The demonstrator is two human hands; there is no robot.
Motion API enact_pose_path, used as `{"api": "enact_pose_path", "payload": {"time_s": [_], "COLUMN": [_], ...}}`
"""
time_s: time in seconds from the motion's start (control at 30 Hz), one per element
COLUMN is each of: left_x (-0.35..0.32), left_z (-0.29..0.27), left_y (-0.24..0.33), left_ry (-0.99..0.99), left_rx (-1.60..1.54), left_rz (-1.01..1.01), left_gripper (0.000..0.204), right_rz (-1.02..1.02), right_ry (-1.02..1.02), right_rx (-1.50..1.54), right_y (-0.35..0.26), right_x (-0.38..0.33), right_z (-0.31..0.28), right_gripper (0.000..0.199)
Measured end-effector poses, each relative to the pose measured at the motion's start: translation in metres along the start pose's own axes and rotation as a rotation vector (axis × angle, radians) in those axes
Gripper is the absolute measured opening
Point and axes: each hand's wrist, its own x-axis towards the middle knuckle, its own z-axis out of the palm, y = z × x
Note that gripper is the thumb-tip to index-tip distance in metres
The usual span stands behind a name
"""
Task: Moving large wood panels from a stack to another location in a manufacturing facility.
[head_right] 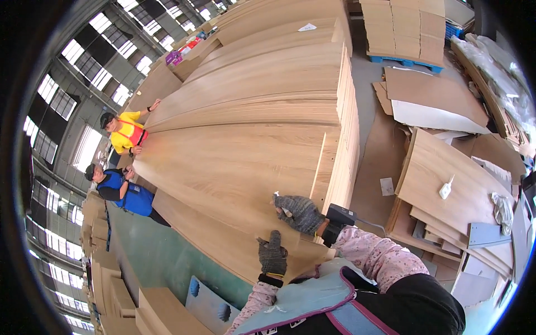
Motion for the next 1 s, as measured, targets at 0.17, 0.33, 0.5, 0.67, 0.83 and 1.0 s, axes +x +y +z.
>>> {"api": "enact_pose_path", "payload": {"time_s": [0.17, 0.33, 0.5, 0.67, 0.83, 1.0], "left_x": [-0.002, -0.021, -0.056, -0.069, -0.069, -0.069], "left_z": [0.000, -0.003, -0.026, -0.053, -0.063, -0.062], "left_y": [-0.005, -0.010, -0.010, -0.023, -0.030, -0.037], "left_ry": [-0.005, -0.003, -0.033, 0.043, -0.159, -0.102], "left_rx": [-0.073, -0.108, 0.231, 0.072, 0.192, -0.130], "left_rz": [0.032, 0.046, 0.067, -0.192, 0.141, -0.088], "left_gripper": [0.033, 0.027, 0.023, 0.025, 0.018, 0.019], "right_rz": [0.065, 0.116, 0.191, 0.167, 0.335, 0.406], "right_ry": [0.006, 0.212, 0.460, 0.541, 0.470, 0.386], "right_rx": [-0.075, 0.086, -0.057, -0.252, -0.245, -0.351], "right_y": [-0.004, -0.006, 0.016, 0.047, 0.077, 0.065], "right_x": [0.001, -0.013, -0.020, -0.008, -0.014, 0.000], "right_z": [-0.002, -0.008, -0.062, -0.113, -0.135, -0.129], "right_gripper": [0.034, 0.027, 0.031, 0.040, 0.044, 0.047]}}
